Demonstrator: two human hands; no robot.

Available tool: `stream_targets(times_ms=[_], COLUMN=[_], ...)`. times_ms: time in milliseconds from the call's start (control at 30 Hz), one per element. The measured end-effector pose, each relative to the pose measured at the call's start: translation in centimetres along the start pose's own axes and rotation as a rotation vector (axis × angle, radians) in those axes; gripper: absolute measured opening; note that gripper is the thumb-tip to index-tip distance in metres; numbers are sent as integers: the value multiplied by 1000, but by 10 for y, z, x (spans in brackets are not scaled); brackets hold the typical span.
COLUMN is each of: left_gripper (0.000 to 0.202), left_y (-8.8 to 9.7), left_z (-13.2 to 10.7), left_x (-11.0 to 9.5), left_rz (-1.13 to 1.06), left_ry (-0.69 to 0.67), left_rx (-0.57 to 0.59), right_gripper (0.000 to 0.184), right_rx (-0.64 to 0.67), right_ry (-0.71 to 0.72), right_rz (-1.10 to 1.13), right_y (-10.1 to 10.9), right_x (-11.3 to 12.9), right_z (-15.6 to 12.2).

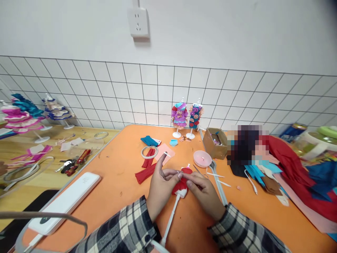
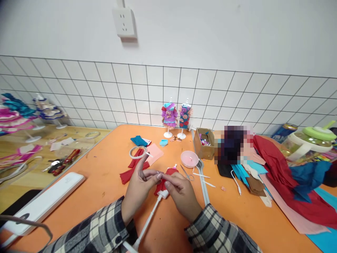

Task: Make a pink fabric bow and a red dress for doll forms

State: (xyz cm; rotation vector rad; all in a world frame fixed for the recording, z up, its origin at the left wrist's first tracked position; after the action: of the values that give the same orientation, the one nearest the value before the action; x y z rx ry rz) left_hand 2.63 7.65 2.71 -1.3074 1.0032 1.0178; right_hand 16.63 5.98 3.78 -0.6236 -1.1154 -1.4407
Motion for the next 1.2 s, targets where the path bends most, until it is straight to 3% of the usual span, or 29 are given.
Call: stream_targets(times_ms=[133, 267, 333, 433, 533, 800, 967, 1200], left_gripper=[95, 90, 83, 69, 68, 65, 66, 66], left_y=[6, 22, 12, -15, -33, -36, -38, -46], left_z=[4, 12, 13, 0, -17, -20, -19, -29], left_x=[-16, -36, -32, -16, -10, 0, 6, 7], left_rz=[144, 200, 277, 387, 410, 521, 567, 784], left_ry=[-80, -225, -199, -118, -130, -161, -161, -260], left_rx=[-49, -109, 27, 332, 479, 485, 490, 568], right_gripper=[32, 34, 34, 36, 36, 41, 37, 33], right_rx=[-27, -131, -178, -142, -104, -101, -100, 123], right_ry=[163, 122, 61, -12, -135, -418, -377, -314], right_rz=[-222, -207, -199, -111, 81, 368, 376, 248], right_y=[4, 19, 29, 32, 29, 15, 19, 49], right_x=[17, 11, 3, -7, -21, -45, -37, -33], right_z=[-5, -6, -4, 1, 3, -1, 2, 16])
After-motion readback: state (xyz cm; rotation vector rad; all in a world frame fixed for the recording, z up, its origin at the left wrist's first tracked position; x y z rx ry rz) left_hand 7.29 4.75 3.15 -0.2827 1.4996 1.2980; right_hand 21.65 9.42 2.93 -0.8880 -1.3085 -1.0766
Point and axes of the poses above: each hand's wrist, its own z-axis towards the middle knuckle, its own y-axis out of the back of the hand, x = y × z, the point moved 9 cm from there along z, towards the middle knuckle
